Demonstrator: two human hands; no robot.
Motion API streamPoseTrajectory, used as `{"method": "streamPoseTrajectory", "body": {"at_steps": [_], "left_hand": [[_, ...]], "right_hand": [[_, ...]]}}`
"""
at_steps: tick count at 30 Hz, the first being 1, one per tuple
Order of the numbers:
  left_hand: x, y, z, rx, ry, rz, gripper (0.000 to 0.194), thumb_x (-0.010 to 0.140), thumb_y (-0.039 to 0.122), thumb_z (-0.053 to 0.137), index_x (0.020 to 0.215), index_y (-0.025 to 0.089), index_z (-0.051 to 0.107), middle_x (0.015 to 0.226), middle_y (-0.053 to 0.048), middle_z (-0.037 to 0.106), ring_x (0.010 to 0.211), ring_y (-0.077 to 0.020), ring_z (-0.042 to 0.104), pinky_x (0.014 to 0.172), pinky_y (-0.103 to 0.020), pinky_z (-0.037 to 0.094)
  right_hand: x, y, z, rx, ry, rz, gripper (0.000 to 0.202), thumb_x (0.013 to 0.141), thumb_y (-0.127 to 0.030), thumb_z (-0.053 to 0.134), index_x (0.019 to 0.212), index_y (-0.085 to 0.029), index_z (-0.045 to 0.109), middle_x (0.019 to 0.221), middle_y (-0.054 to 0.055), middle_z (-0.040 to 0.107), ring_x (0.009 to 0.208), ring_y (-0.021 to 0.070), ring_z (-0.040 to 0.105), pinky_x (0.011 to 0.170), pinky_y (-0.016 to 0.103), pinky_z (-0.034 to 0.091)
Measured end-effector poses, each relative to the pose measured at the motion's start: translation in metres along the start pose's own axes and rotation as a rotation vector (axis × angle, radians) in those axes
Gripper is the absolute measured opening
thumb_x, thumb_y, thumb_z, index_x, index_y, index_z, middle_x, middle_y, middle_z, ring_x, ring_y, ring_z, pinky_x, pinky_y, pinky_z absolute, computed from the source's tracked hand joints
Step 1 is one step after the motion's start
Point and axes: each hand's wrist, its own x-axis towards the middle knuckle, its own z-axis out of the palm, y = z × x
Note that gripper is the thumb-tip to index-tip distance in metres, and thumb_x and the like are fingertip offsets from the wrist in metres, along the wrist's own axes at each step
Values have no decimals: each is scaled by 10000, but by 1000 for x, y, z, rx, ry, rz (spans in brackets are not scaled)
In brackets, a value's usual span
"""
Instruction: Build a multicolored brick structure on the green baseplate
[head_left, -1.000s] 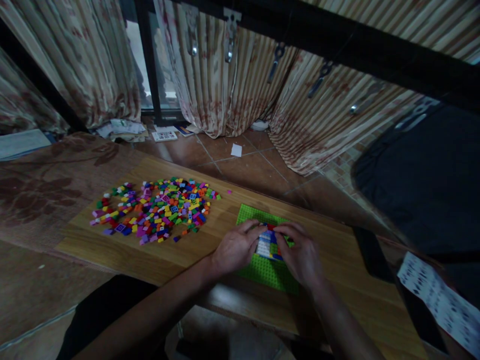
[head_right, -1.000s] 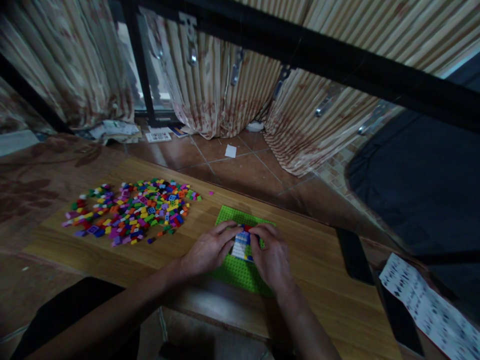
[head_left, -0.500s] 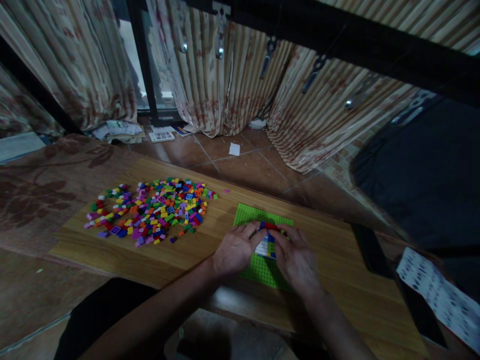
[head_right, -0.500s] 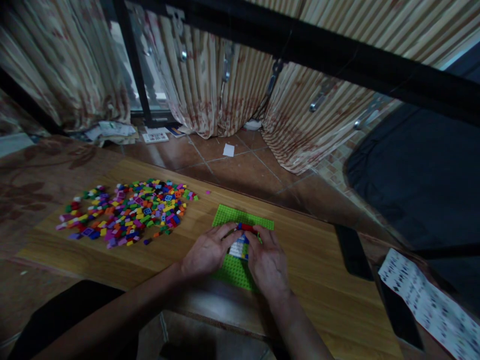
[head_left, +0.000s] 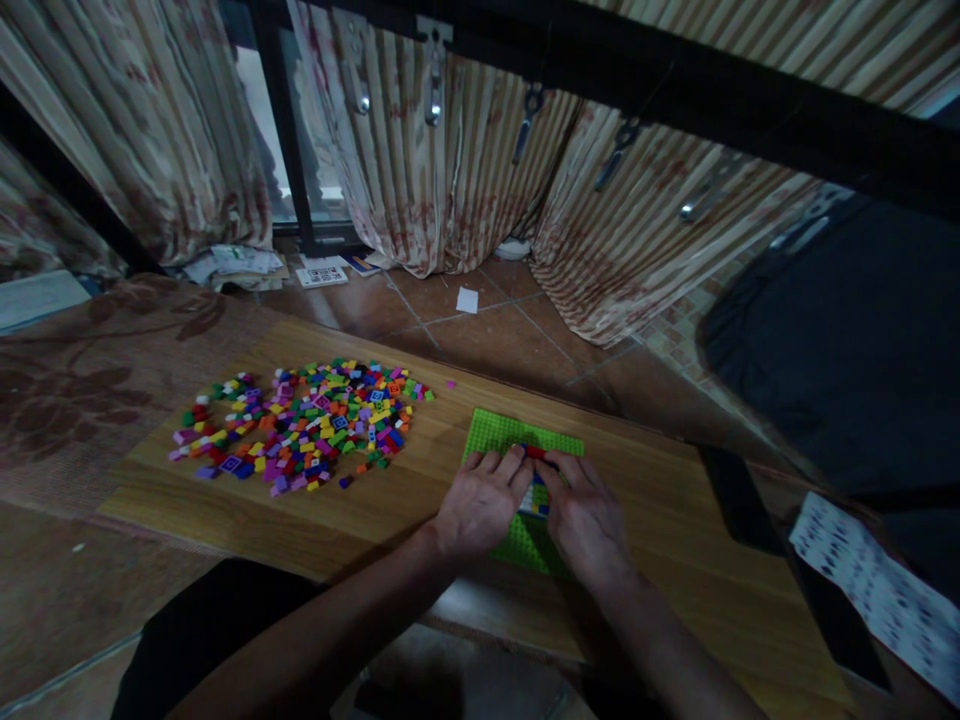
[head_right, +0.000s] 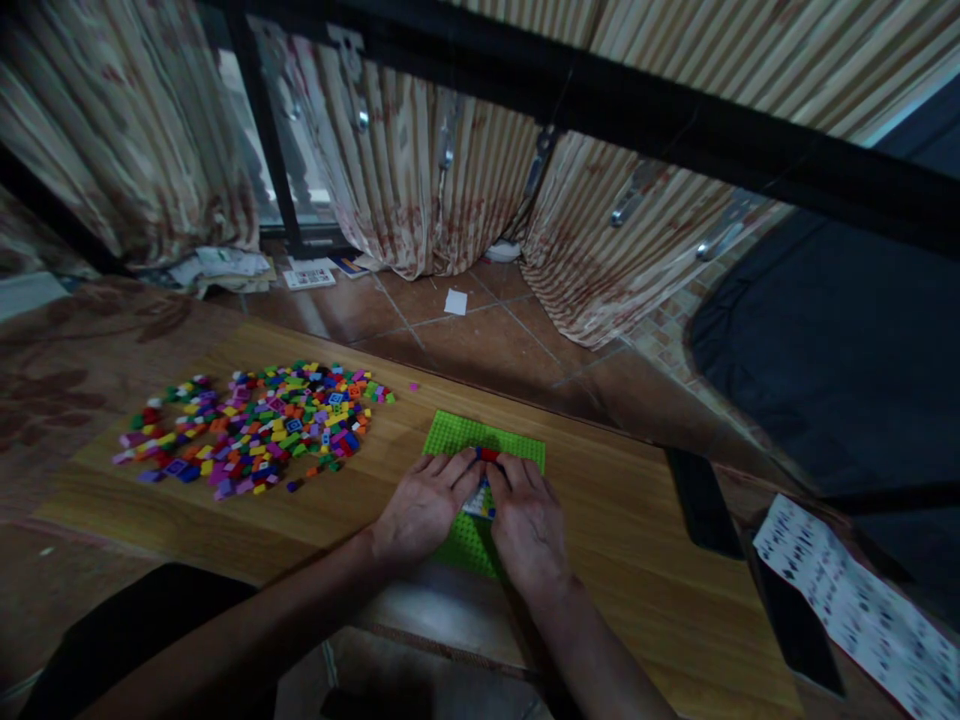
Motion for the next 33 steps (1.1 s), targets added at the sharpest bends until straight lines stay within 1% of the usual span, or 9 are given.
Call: {"method": "streamPoseTrajectory", "body": {"at_steps": [4,7,13,16,21,23,26,30,33], "left_hand": [[3,1,0,-15,-5,-26,359,960,195,377,1273,169,551,1351,-76,560,1052,-225,585,886,-377,501],[2,1,2,-15,-7,-27,369,956,191,385,1289,170,544,1357,-76,561,1064,-226,583,897,-374,501],[-10,-4,1,-37,-18,-30,447,940,173,403,1382,177,471,1394,-113,532,1116,-234,580,937,-385,496],[-16,-10,-9,-68,-21,-57,474,913,139,429,1384,174,468,1396,-120,528,1141,-236,578,960,-388,495],[-24,-29,-34,-206,33,-198,477,854,54,441,1299,192,543,1374,-90,542,1180,-202,570,1022,-366,480],[-29,-39,-41,-300,102,-238,441,860,58,437,1264,186,561,1334,-78,569,1163,-180,579,1019,-333,484],[-41,-54,-45,-414,218,-310,348,900,115,431,1206,183,584,1189,-60,642,1056,-164,624,951,-310,521],[-55,-66,-50,-515,395,-423,243,942,204,429,1090,167,617,1012,-53,694,908,-156,661,837,-302,551],[-60,-68,-57,-546,540,-420,246,965,250,399,967,157,626,887,-49,692,817,-153,657,756,-286,546]], "right_hand": [[0,0,4,45,27,26,433,841,-1,393,1125,-167,673,1121,113,642,1025,250,563,901,384,523],[-5,1,8,70,52,28,472,837,6,374,1168,-173,659,1144,111,633,1057,249,556,918,389,522],[-11,6,9,173,134,83,482,840,-24,360,1206,-164,640,1147,117,631,1041,242,564,930,414,516],[-7,12,2,246,222,148,431,870,-78,360,1182,-167,644,1131,116,637,1025,235,578,939,428,505],[-1,16,-13,430,298,304,337,924,-205,379,1086,-183,673,1068,113,655,973,224,626,891,411,515],[-2,7,-18,503,313,344,309,933,-256,404,1074,-195,672,1053,106,665,952,221,638,861,398,522],[-7,-22,-17,599,296,350,276,937,-306,445,1067,-217,670,1080,96,675,966,219,644,847,385,526],[-8,-67,-5,630,193,227,244,929,-308,481,1057,-245,678,1110,77,681,1018,220,640,876,378,517],[9,-90,8,663,148,159,247,927,-292,472,1054,-225,672,1057,81,690,972,213,649,836,360,527]]}}
